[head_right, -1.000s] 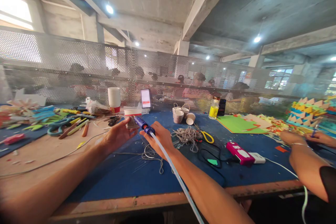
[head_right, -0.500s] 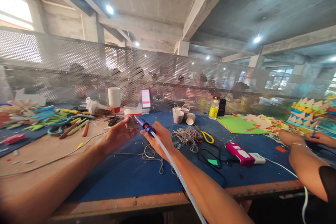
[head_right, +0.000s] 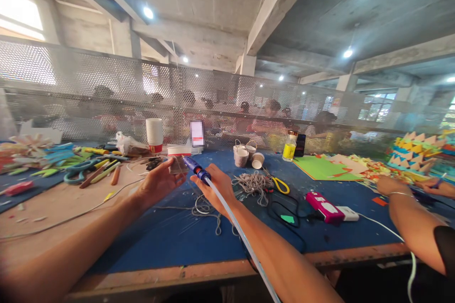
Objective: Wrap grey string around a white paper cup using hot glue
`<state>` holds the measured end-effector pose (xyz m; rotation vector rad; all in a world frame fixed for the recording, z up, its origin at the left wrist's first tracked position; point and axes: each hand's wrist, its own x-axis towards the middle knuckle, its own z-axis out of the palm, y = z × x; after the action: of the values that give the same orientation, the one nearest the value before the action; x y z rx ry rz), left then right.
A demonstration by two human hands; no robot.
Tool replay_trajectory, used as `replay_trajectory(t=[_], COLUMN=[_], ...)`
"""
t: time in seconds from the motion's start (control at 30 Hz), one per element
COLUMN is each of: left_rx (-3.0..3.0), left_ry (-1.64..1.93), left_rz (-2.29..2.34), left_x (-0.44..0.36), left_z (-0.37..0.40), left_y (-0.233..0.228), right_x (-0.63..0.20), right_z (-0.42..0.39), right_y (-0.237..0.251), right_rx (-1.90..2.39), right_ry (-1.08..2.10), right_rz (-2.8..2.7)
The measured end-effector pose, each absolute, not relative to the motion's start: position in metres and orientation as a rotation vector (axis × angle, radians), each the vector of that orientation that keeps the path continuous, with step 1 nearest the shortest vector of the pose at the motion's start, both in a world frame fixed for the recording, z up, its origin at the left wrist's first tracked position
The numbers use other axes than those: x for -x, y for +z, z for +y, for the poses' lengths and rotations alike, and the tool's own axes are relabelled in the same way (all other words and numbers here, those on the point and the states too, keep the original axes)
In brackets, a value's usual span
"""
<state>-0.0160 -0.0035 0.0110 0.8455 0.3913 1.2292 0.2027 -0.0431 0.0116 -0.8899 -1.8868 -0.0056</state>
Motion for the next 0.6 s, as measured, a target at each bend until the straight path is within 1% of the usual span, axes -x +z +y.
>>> replay_trajectory(t=[0.2, 0.43, 0.53, 0.6], left_rx=[-0.838, -0.856, -0.846, -0.845], left_ry=[1.230, 1.205, 1.212, 1.210], left_rz=[0.390, 0.356, 0.373, 0.374], left_x=[0.0164, 0.0175, 0.0174, 0.0178], left_z=[-0.0053, -0.0044, -0.0054, -0.0055], left_y=[0.0128, 0.0119, 0.0130, 0.0133], right_x=[-0.2028, -0.2026, -0.2021, -0.2022], right_z=[-0.0439, -0.0470, -0.0493, -0.0484], right_y=[0.0126, 0.0150, 0.0164, 0.0172], right_rx=[0.898, 0.891, 0.893, 0.914], right_ry=[0.007, 0.105, 0.186, 0.301], right_rz=[-1.877, -1.853, -1.827, -1.781])
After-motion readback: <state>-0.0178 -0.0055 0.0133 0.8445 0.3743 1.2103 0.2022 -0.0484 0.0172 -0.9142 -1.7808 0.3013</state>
